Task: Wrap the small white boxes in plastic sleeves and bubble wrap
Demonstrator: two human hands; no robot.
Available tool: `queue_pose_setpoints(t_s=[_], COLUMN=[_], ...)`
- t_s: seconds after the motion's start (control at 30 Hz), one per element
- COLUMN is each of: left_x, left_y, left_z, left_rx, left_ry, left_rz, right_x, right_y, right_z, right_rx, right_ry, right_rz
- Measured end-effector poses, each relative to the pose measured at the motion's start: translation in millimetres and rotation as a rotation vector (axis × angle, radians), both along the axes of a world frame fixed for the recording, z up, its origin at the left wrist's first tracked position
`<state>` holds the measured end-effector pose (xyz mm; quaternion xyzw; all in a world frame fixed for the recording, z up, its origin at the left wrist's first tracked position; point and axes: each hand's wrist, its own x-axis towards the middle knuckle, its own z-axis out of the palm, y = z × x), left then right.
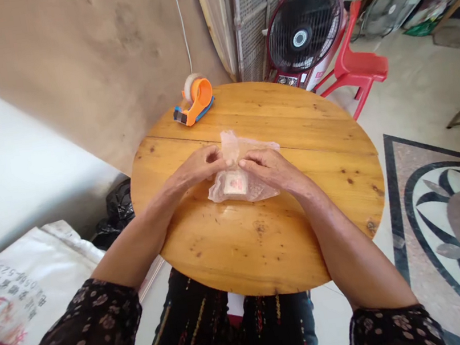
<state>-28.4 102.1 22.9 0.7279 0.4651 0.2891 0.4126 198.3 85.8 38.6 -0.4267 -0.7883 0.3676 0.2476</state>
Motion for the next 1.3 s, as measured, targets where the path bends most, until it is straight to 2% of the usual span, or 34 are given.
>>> queue_pose_setpoints(t_s=[0.1,0.23,0.3,0.43,0.57,0.77,0.87,0.97,1.1,1.3], left_x=[-3.9,-6.4,-7.0,-7.9,-8.1,-10.7,-13.7,-15.3,-14.0,-10.9], left_y=[2.2,5.0,5.3,5.9,9.2,14.1,16.1,17.0,16.0,9.6], left_z=[-1.0,-5.1,-4.1,-0.2,-2.3,-9.7,-13.6,-15.9,-15.1,-6.3], left_rx=[0.017,-0.054,-0.099,-0.155,-0.111,-0.017,0.08,0.157,0.228,0.257], left_ry=[0.059,-0.01,-0.07,-0.151,-0.124,0.056,0.157,0.286,0.384,0.443], left_rz=[-0.083,-0.141,-0.102,0.058,0.182,0.247,0.281,0.303,0.251,0.193], right_x=[-0.7,1.7,3.8,6.8,6.3,5.5,7.0,7.5,5.6,2.8], right_y=[0.8,3.1,4.5,5.0,1.5,-10.4,-15.5,-16.6,-13.5,-7.0], right_z=[-3.3,-8.2,-9.6,-8.8,-0.9,22.5,29.4,28.6,22.6,15.1], right_rx=[-0.018,-0.032,-0.035,-0.086,-0.158,-0.261,-0.429,-0.564,-0.424,-0.268], right_ry=[0.03,0.053,0.063,0.094,0.141,0.127,0.106,0.09,0.124,0.161], right_rz=[0.054,0.037,0.01,-0.039,-0.04,0.174,0.303,0.391,0.361,0.126])
